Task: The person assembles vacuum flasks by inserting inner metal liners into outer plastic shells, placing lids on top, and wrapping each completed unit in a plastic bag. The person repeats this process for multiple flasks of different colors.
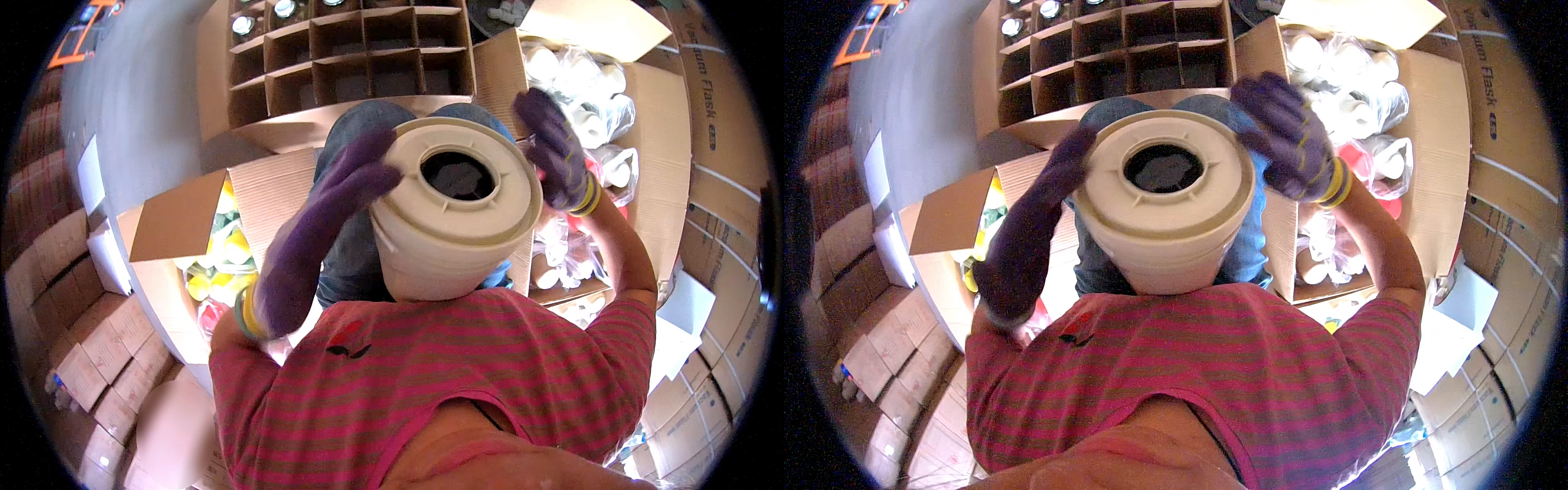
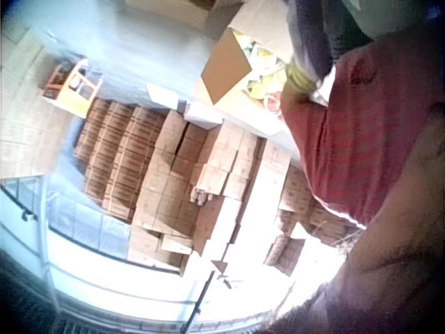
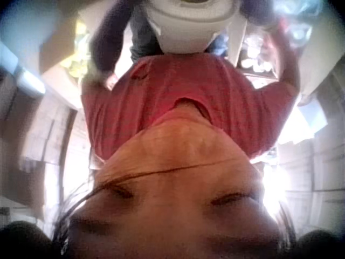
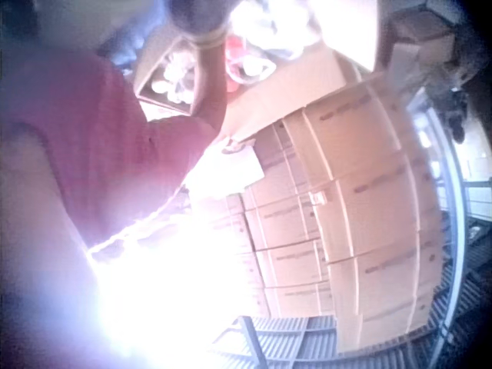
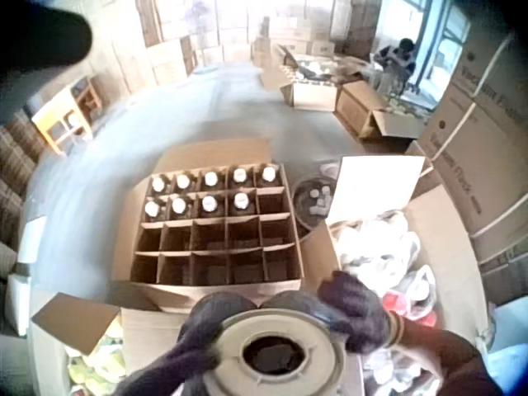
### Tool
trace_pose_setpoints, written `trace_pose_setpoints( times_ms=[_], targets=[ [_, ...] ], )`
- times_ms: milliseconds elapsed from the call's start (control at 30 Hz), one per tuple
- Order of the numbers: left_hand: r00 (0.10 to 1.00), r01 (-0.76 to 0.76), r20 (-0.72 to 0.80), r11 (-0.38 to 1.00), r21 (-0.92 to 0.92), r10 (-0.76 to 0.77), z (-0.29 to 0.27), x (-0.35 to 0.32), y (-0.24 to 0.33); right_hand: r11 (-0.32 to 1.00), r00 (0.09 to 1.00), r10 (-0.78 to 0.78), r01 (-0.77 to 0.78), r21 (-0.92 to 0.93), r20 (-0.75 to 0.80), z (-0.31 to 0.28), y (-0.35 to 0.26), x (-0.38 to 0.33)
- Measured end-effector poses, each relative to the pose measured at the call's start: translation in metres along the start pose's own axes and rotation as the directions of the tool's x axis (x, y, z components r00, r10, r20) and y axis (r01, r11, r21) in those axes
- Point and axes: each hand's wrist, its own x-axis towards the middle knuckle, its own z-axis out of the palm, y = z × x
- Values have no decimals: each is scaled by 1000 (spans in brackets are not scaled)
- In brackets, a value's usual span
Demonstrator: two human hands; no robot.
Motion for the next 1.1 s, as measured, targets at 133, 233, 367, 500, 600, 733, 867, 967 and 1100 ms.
trace_pose_setpoints(
  times_ms=[133, 233, 367, 500, 600, 733, 867, 967, 1100],
  targets=[
    [985, -134, -164, 806, -577, 46, 2, -23, -49, 568, 647, 760, -620, 541, -57, 13, -62, 39],
    [968, -201, -243, 767, -610, 60, 8, -42, -51, 544, 709, 697, -618, 568, 104, 39, -48, 28],
    [947, -299, -208, 913, -279, 246, 4, -53, -25, 675, 688, 693, -511, 532, -217, 43, -36, 7],
    [863, -489, -129, 872, 26, 488, 22, -50, -15, 560, 704, 704, -475, 678, -88, 55, -53, 21],
    [760, -634, 6, 738, 233, 650, 28, -44, -4, 435, 750, 657, -297, 850, -74, 67, -18, 7],
    [583, -804, 265, 498, 325, 768, 9, -19, 32, 660, 927, 367, -207, 722, -70, 37, -41, 53],
    [629, -775, 176, 594, 217, 757, -17, 21, 57, 429, 721, 688, -319, 845, -77, 7, -7, 107],
    [966, -251, -15, 932, -260, 256, -41, 40, 56, 54, 729, 685, -72, 996, 16, 23, 33, 130],
    [893, -451, -219, 800, -396, 394, -42, 68, 27, 937, 853, 347, -331, 108, -390, 40, 18, 129]
  ],
)
